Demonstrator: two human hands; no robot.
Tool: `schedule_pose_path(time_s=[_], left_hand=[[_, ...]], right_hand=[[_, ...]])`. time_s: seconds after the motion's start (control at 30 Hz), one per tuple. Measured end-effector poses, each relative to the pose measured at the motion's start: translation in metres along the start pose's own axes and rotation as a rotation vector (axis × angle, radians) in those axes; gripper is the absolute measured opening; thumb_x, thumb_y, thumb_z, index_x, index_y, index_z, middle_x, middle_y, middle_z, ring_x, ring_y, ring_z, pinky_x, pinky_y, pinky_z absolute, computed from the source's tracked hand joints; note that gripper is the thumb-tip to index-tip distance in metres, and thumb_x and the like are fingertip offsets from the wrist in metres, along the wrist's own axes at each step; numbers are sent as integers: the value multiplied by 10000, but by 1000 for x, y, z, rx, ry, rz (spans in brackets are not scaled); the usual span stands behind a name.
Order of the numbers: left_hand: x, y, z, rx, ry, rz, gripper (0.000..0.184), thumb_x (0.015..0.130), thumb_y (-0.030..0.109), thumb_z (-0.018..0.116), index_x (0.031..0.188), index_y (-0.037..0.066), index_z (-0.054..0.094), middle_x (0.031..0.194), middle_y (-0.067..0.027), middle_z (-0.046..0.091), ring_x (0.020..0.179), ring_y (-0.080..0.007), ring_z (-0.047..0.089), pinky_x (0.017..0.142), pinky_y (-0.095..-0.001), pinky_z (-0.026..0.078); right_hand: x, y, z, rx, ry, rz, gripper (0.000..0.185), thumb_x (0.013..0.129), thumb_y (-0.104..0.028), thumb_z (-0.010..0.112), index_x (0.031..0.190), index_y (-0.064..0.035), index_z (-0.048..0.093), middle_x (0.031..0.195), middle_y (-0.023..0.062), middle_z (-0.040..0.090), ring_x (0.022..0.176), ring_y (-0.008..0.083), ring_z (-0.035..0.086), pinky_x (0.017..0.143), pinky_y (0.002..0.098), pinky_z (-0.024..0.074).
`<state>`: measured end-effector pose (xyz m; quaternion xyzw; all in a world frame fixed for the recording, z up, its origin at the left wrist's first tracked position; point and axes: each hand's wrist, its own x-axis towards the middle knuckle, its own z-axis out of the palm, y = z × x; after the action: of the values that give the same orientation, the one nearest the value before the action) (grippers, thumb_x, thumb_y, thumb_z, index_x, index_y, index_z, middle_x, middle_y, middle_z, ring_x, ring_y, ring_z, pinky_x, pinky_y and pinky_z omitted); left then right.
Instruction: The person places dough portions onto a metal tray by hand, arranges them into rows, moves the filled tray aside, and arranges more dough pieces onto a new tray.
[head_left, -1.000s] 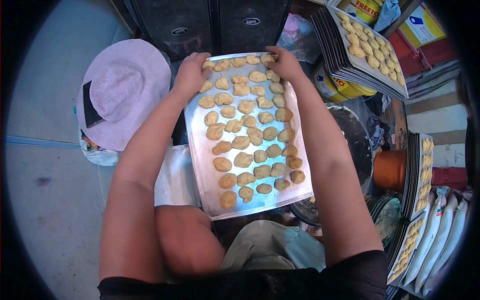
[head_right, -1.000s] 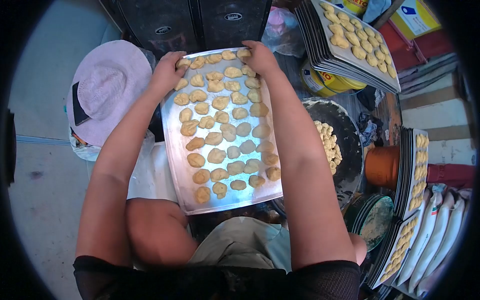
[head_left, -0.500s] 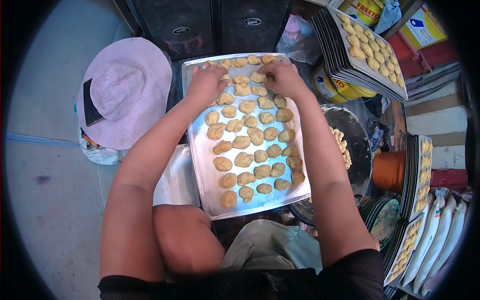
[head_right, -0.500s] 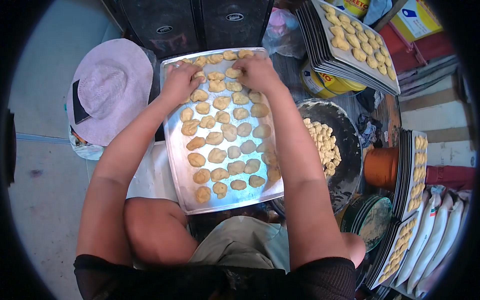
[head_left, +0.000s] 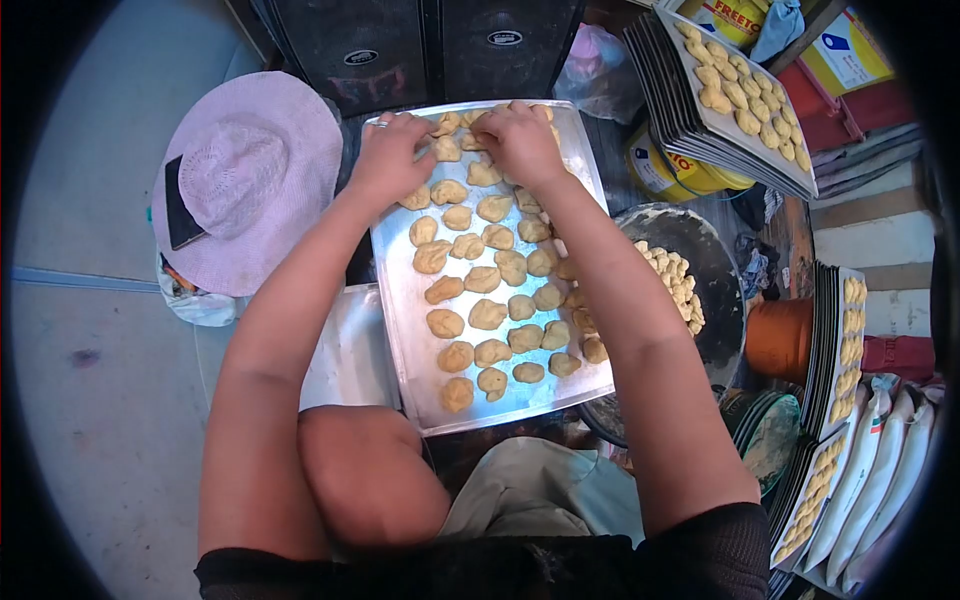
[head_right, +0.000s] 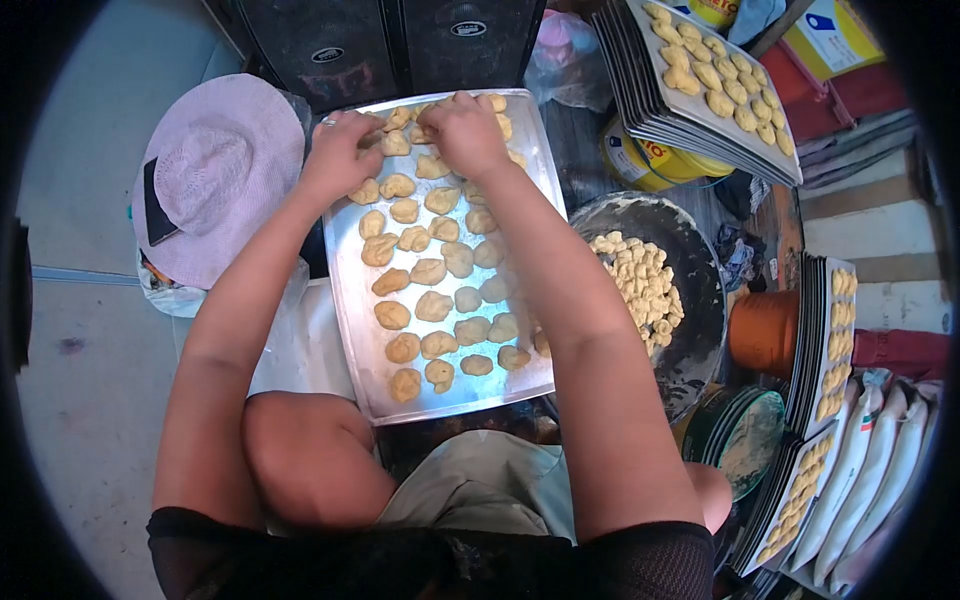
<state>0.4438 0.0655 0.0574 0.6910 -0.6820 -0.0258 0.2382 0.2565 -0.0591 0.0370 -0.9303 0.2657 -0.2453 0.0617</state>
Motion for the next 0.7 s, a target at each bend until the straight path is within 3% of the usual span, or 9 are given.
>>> schedule_pose_path(time_s=[0.2,0.3,0.4,0.47,0.57,0.7], left_hand=[[-17,-25,-10,-106,-206,-132,406,752,91,656,1155,41,657,1051,-146,635,998,-323,611,877,-407,483],[-15,-33,-2,-169,-136,-152,410,748,89,657,1156,42,648,1049,-160,629,990,-343,622,885,-413,498],[-16,-30,0,-133,18,-84,403,765,104,659,1165,63,649,1071,-171,627,1006,-368,623,917,-434,496],[-19,-24,-3,-76,129,28,402,768,122,670,1163,52,647,1094,-178,630,1016,-365,623,920,-429,495],[-18,3,-29,-241,-298,-21,402,758,134,688,1148,48,653,1114,-175,639,1070,-349,608,950,-421,482],[-24,-3,-16,-107,-420,94,398,743,144,714,1121,38,651,1100,-189,640,1044,-355,622,924,-427,486]], right_hand=[[-9,4,4,-19,47,-91,200,785,-181,716,983,-187,741,928,-13,690,971,210,574,869,404,368],[-8,-1,-4,-29,68,-30,239,784,-203,723,1022,-188,739,944,-4,696,991,213,578,875,410,363],[-19,-1,-21,335,-168,116,267,769,-218,737,1033,-178,735,960,13,699,1017,233,578,889,415,358],[-27,-8,-23,149,-229,51,279,759,-231,747,1032,-170,734,967,24,700,1025,245,579,898,415,356],[-33,-11,-15,60,-154,53,288,763,-234,763,1038,-155,733,1006,30,701,1028,243,577,916,418,359],[-31,-22,-30,142,-115,97,276,780,-254,760,1034,-150,736,983,25,697,1022,242,577,933,413,347]])
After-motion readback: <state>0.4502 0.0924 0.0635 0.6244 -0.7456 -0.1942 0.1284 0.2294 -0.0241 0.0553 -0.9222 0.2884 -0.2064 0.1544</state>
